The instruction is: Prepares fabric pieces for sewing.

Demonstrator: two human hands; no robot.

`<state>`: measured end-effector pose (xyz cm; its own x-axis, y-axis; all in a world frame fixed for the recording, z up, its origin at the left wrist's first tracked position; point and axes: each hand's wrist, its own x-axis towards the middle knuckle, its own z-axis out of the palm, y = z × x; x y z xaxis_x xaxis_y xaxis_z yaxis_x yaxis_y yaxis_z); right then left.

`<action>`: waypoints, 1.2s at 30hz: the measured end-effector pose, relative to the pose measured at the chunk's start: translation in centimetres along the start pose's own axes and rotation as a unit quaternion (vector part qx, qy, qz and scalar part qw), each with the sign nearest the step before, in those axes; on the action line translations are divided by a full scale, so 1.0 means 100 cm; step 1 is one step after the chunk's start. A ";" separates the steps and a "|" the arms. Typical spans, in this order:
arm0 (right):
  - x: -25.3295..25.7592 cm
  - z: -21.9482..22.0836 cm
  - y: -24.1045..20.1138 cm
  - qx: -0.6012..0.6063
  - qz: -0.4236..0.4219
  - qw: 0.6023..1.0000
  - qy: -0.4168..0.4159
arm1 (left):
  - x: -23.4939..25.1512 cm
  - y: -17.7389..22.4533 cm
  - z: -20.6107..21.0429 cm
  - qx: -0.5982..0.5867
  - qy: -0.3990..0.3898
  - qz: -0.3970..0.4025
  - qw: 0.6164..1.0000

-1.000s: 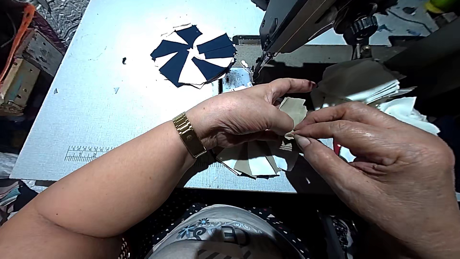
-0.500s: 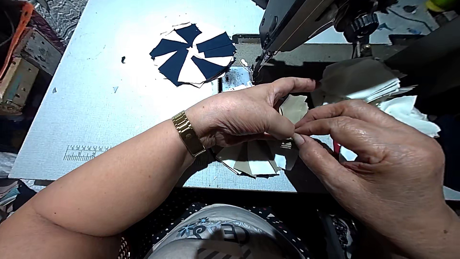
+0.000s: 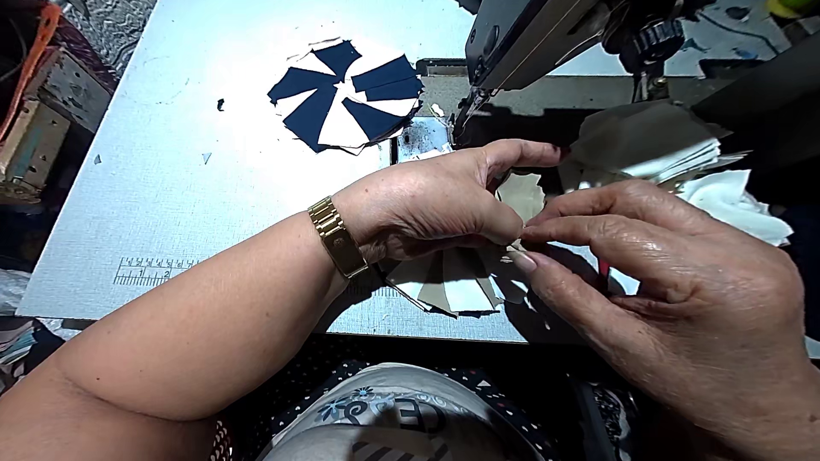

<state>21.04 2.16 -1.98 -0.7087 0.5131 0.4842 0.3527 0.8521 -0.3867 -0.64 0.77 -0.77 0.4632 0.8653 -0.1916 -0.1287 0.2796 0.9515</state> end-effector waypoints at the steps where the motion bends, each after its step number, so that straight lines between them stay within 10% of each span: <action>1: 0.000 0.000 0.000 -0.003 0.000 1.000 0.002 | 0.000 0.000 0.000 0.001 0.000 0.000 1.000; 18: -0.001 0.003 0.005 0.118 0.114 0.984 0.068 | 0.000 0.001 -0.001 0.039 -0.010 0.022 0.999; 26: 0.003 0.003 0.011 0.409 0.238 0.874 0.114 | 0.003 0.000 0.000 0.014 0.020 0.026 0.999; 36: 0.008 -0.002 0.016 0.307 0.158 0.926 0.152 | 0.001 0.007 -0.010 0.112 0.057 0.093 0.988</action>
<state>21.18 3.91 -2.04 -0.3918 0.8118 0.4331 0.0328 0.4827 -0.8751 -1.59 1.46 -0.41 0.3462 0.9379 -0.0224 0.0002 0.0238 0.9997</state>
